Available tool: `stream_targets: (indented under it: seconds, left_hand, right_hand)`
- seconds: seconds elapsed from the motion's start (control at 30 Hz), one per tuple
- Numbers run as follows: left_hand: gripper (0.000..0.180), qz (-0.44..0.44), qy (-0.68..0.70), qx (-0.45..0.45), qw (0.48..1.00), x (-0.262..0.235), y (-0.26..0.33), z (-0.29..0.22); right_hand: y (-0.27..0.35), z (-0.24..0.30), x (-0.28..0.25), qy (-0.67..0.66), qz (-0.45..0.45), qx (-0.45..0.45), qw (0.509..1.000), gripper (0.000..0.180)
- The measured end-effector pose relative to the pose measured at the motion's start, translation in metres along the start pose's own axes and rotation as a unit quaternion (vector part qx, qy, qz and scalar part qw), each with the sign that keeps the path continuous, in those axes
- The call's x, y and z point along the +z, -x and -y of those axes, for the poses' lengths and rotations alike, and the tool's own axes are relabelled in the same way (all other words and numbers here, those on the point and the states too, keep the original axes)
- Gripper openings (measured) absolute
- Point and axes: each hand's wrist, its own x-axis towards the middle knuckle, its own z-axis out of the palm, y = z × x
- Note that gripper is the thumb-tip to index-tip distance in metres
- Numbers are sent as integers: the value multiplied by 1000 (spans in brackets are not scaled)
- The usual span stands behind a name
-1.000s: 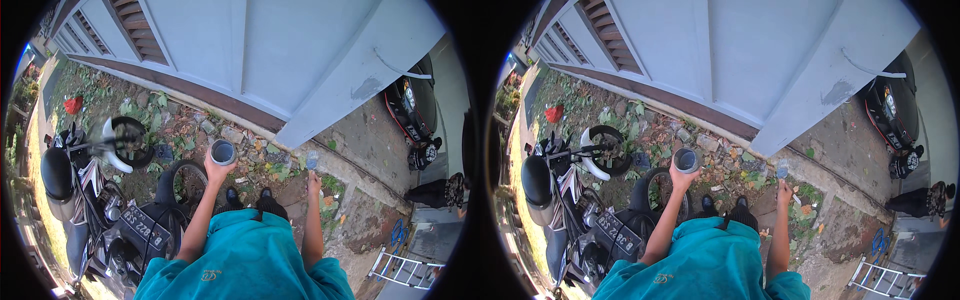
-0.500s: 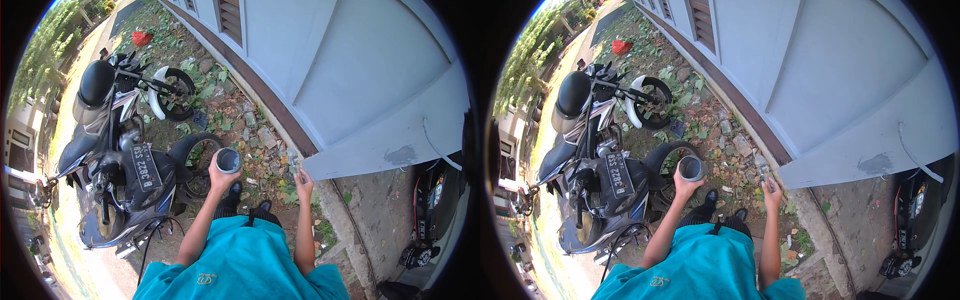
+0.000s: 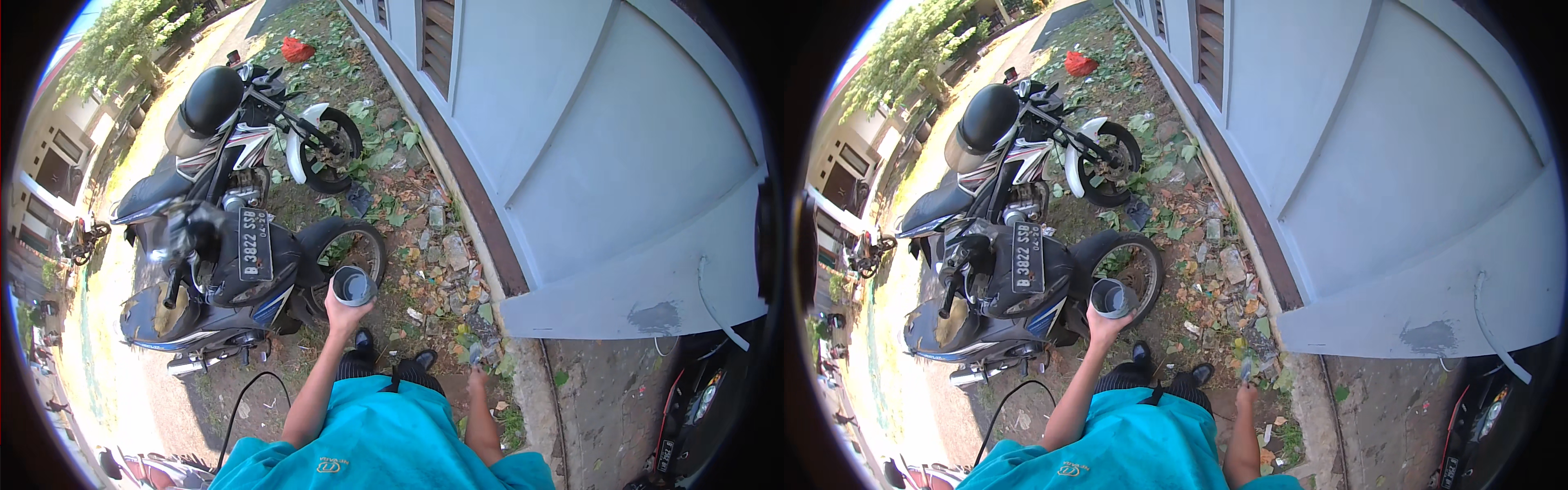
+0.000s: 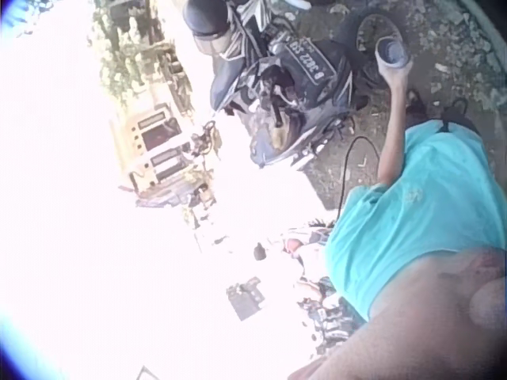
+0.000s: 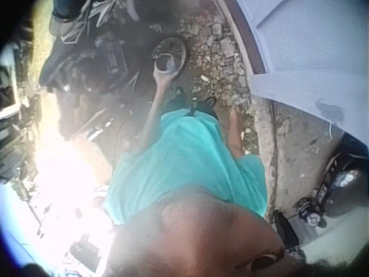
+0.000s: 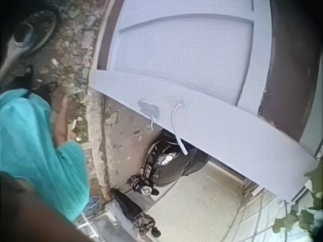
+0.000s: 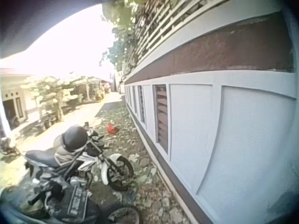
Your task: The person paints a wall pillar using a paintbrush and a container. The person then walks over to the paint station, stirs paint in a bucket using a paintbrush, and places the brush into the container.
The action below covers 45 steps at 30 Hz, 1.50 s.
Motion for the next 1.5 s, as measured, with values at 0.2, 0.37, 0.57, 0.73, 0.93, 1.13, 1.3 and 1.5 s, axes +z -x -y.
stream_targets:
  seconds: [0.2, 0.37, 0.57, 0.73, 0.93, 1.13, 1.3, 1.5]
  left_hand:
    - [68, 55, 9, 41, 998, 35, -16, -24]
    - [75, 88, 34, 54, 994, 64, -33, -45]
    - [74, 77, 71, 84, 991, 70, -41, -72]
    - [80, 60, 54, 77, 994, 37, -25, -72]
    - [78, 0, 19, 58, 998, -10, 4, -53]
    - [77, -58, 20, 51, 997, -84, 34, -43]
    - [74, -119, 40, 41, 991, -189, 89, -22]
    - [73, -211, 24, 24, 977, -352, 187, 26]
  right_hand:
    - [4, -99, -67, -69, -75, 207, 973, 23]
    - [18, -84, -75, -39, -75, 199, 976, 23]
    - [-3, -35, -60, 12, -47, 141, 989, 23]
    - [-60, 40, -22, 88, 2, 44, 995, 24]
    - [-62, 124, 28, 212, 99, -113, 966, 40]
    - [-3, 133, 46, 264, 113, -116, 951, 35]
    - [25, 98, 84, 259, 54, -51, 963, 34]
    - [95, 43, 178, 283, 99, -279, 912, 31]
